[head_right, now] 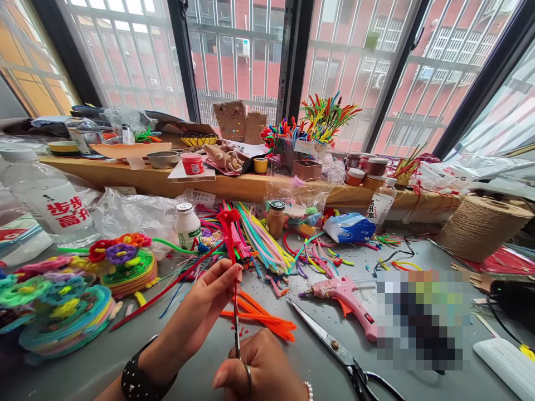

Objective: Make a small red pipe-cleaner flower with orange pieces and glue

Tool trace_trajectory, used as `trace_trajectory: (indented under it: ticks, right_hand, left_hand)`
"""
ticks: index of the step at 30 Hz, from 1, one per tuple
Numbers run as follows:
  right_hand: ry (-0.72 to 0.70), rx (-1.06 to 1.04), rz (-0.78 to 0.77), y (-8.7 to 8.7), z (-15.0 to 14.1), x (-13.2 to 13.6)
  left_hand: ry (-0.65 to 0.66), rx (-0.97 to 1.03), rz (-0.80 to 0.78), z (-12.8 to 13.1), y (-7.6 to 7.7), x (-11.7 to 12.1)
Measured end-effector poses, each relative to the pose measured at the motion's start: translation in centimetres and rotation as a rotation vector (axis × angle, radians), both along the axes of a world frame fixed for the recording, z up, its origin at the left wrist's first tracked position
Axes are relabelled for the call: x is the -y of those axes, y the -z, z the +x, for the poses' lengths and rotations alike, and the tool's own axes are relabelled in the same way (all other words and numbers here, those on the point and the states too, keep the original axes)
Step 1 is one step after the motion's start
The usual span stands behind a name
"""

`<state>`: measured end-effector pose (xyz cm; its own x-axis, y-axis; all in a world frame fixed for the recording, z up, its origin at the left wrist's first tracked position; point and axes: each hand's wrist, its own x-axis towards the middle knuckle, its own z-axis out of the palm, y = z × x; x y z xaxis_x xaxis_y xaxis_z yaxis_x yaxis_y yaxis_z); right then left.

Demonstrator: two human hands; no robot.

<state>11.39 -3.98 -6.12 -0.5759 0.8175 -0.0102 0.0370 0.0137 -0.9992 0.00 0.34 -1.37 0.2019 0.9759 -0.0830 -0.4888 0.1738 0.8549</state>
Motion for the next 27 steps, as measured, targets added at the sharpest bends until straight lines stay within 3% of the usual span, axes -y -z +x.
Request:
trace_trajectory:
  ticks: [7,11,14,19,27]
  right_hand:
    - [0.014,-0.008,0.074,-0.2,0.0,-0.1]
    - [0.195,-0.036,0.09,-0.6,0.4,-0.3]
    - [0.344,-0.108,0.024,-1.0,0.8,-0.4]
    - [0.46,-0.154,-0.139,-1.9,0.9,-0.4]
    - [0.464,-0.151,-0.162,-2.5,0.9,-0.3]
  left_hand:
    - [-0.014,0.01,0.004,-0.1,-0.2,-0.2]
    - [0.049,-0.067,-0.013,0.0,-0.4,0.1]
    - [0.117,-0.117,-0.037,0.2,-0.5,0.2]
    - [0.189,-0.144,-0.066,0.4,-0.5,0.3]
    - [0.208,-0.151,-0.048,0.3,-0.5,0.3]
